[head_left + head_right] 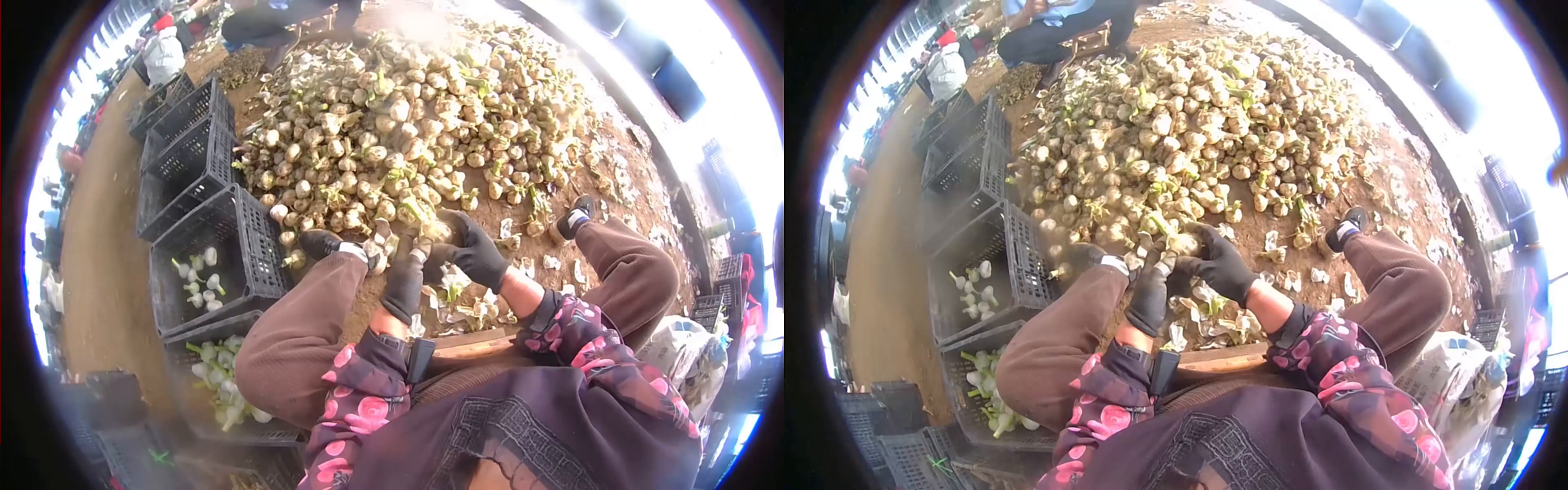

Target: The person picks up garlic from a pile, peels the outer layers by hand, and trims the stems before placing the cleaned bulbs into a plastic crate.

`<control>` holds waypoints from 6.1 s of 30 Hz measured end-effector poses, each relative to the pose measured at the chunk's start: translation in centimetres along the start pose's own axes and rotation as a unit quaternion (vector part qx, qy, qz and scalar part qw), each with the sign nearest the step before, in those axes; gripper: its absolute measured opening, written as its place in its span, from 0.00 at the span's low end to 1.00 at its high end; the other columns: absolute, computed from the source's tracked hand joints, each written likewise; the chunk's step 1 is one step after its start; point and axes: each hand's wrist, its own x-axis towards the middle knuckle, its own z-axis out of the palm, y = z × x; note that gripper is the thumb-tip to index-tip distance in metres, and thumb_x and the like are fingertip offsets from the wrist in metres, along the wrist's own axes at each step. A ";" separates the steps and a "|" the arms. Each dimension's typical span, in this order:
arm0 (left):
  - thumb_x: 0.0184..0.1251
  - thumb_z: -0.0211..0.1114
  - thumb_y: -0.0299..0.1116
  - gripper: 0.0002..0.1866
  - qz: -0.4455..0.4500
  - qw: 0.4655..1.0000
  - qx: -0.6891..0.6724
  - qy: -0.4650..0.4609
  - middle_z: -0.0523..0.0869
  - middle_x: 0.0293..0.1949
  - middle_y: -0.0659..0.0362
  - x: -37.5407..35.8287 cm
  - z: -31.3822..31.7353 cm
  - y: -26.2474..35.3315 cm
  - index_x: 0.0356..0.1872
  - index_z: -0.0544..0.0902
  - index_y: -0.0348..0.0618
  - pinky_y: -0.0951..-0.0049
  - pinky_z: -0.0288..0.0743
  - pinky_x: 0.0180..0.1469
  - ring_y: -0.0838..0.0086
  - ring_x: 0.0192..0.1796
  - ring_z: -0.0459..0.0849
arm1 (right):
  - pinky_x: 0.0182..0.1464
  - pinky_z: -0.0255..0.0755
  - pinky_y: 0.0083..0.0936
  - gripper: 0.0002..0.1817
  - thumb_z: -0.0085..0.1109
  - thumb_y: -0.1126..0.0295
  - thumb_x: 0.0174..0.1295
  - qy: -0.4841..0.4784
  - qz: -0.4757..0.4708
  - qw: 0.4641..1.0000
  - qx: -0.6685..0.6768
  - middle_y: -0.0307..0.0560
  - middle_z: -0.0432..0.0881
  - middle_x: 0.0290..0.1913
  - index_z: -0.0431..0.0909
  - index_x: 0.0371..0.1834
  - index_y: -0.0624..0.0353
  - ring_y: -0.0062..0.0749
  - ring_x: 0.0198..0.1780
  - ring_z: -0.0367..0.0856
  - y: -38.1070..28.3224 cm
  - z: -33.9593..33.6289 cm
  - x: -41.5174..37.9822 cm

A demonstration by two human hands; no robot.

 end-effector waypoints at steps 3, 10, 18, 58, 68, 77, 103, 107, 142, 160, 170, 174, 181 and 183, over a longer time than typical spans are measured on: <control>0.68 0.57 0.45 0.19 0.192 0.857 0.468 0.098 0.82 0.37 0.60 -1.9 2.4 2.5 0.45 0.79 0.38 0.73 0.73 0.38 0.77 0.33 0.78 | 0.49 0.73 0.30 0.31 0.70 0.67 0.51 0.002 -0.053 0.908 -0.415 0.52 0.78 0.50 0.67 0.58 0.58 0.39 0.48 0.79 -2.7 0.0 -1.0; 0.68 0.57 0.36 0.13 0.043 0.897 0.440 0.020 0.81 0.36 0.62 -1.0 -0.3 2.5 0.47 0.78 0.39 0.77 0.73 0.44 0.80 0.42 0.79 | 0.51 0.74 0.33 0.34 0.73 0.69 0.45 -0.027 -0.109 0.927 -0.357 0.53 0.77 0.50 0.68 0.58 0.60 0.43 0.53 0.78 -2.0 -0.3 -1.6; 0.66 0.56 0.28 0.13 0.058 0.982 0.179 -0.021 0.80 0.42 0.62 -1.3 2.2 2.6 0.51 0.75 0.41 0.76 0.75 0.49 0.77 0.44 0.79 | 0.52 0.75 0.28 0.33 0.72 0.74 0.46 0.014 -0.138 0.916 -0.376 0.53 0.74 0.55 0.69 0.58 0.61 0.37 0.54 0.77 -2.7 -1.6 -0.9; 0.58 0.47 0.19 0.15 0.170 0.909 0.373 0.074 0.82 0.34 0.61 -0.7 1.4 0.7 0.43 0.78 0.36 0.81 0.74 0.37 0.81 0.34 0.79 | 0.25 0.70 0.20 0.23 0.43 0.52 0.70 0.159 0.013 0.982 -0.104 0.44 0.79 0.32 0.71 0.52 0.61 0.22 0.26 0.76 1.7 0.9 -0.8; 0.62 0.48 0.27 0.13 0.035 0.972 0.211 0.096 0.83 0.33 0.57 -0.7 1.1 0.6 0.41 0.79 0.35 0.79 0.77 0.25 0.77 0.24 0.81 | 0.24 0.73 0.18 0.18 0.50 0.53 0.67 0.186 0.192 0.960 0.087 0.37 0.79 0.34 0.75 0.50 0.53 0.22 0.26 0.78 3.9 0.3 -0.1; 0.58 0.53 0.34 0.12 0.199 0.824 0.486 0.211 0.81 0.21 0.53 1.7 -3.3 -1.9 0.26 0.81 0.38 0.67 0.73 0.24 0.67 0.22 0.80 | 0.39 0.75 0.19 0.20 0.56 0.54 0.64 0.005 0.121 0.988 0.099 0.41 0.81 0.36 0.75 0.44 0.62 0.21 0.36 0.80 -0.1 -0.3 -2.3; 0.55 0.66 0.23 0.39 0.103 0.946 0.308 0.020 0.78 0.45 0.56 -1.6 3.5 -3.3 0.66 0.54 0.41 0.77 0.76 0.43 0.75 0.44 0.80 | 0.40 0.73 0.41 0.17 0.63 0.54 0.49 0.049 0.033 0.800 -0.598 0.58 0.81 0.31 0.80 0.30 0.59 0.54 0.37 0.80 -4.1 -1.0 -2.4; 0.54 0.61 0.14 0.38 0.129 0.905 0.402 0.055 0.78 0.46 0.55 -1.6 3.5 -3.5 0.66 0.55 0.45 0.77 0.77 0.43 0.76 0.45 0.79 | 0.39 0.73 0.41 0.16 0.62 0.56 0.48 0.052 0.058 0.794 -0.602 0.57 0.81 0.31 0.81 0.28 0.59 0.52 0.36 0.81 -3.9 -0.2 -2.8; 0.53 0.50 0.14 0.26 0.011 0.918 0.395 -0.041 0.81 0.44 0.59 0.7 -2.8 -4.2 0.57 0.70 0.39 0.78 0.77 0.43 0.77 0.41 0.81 | 0.43 0.73 0.22 0.15 0.61 0.58 0.61 0.007 0.072 0.997 -0.020 0.37 0.83 0.34 0.83 0.39 0.60 0.22 0.36 0.78 0.4 -4.4 -2.5; 0.64 0.52 0.24 0.21 0.269 0.935 -0.018 0.229 0.80 0.43 0.55 -0.2 -0.5 4.0 0.59 0.66 0.35 0.77 0.74 0.45 0.75 0.41 0.79 | 0.50 0.71 0.39 0.25 0.54 0.74 0.49 0.007 -0.188 0.752 -0.632 0.50 0.77 0.46 0.73 0.55 0.49 0.49 0.52 0.74 16.3 -3.3 15.4; 0.59 0.49 0.21 0.20 0.118 0.959 0.037 0.255 0.79 0.41 0.57 1.8 -3.1 -0.7 0.55 0.68 0.35 0.78 0.73 0.39 0.77 0.35 0.77 | 0.44 0.70 0.43 0.15 0.57 0.72 0.44 -0.137 0.037 0.696 -0.704 0.54 0.77 0.44 0.74 0.39 0.56 0.52 0.46 0.75 10.3 -6.9 14.7; 0.58 0.51 0.21 0.21 0.152 0.941 0.250 0.168 0.79 0.39 0.58 1.4 -1.7 -1.6 0.55 0.69 0.36 0.77 0.74 0.37 0.77 0.34 0.77 | 0.52 0.69 0.41 0.20 0.56 0.67 0.50 -0.040 -0.074 0.815 -0.574 0.57 0.75 0.50 0.73 0.49 0.57 0.53 0.52 0.73 10.7 -4.8 12.4; 0.59 0.51 0.19 0.16 0.097 0.972 0.040 0.212 0.80 0.37 0.60 1.3 -1.4 -0.8 0.49 0.73 0.40 0.77 0.76 0.36 0.79 0.34 0.78 | 0.51 0.72 0.39 0.39 0.69 0.62 0.35 -0.171 -0.040 0.638 -0.750 0.52 0.67 0.61 0.70 0.59 0.47 0.53 0.51 0.74 17.4 -4.0 17.5; 0.59 0.51 0.19 0.16 0.118 0.966 0.071 0.221 0.80 0.37 0.60 1.1 -1.0 -0.1 0.50 0.73 0.39 0.77 0.76 0.36 0.79 0.33 0.78 | 0.50 0.74 0.38 0.38 0.73 0.61 0.33 -0.210 -0.018 0.632 -0.746 0.49 0.69 0.61 0.73 0.56 0.45 0.50 0.49 0.77 14.9 -3.5 16.9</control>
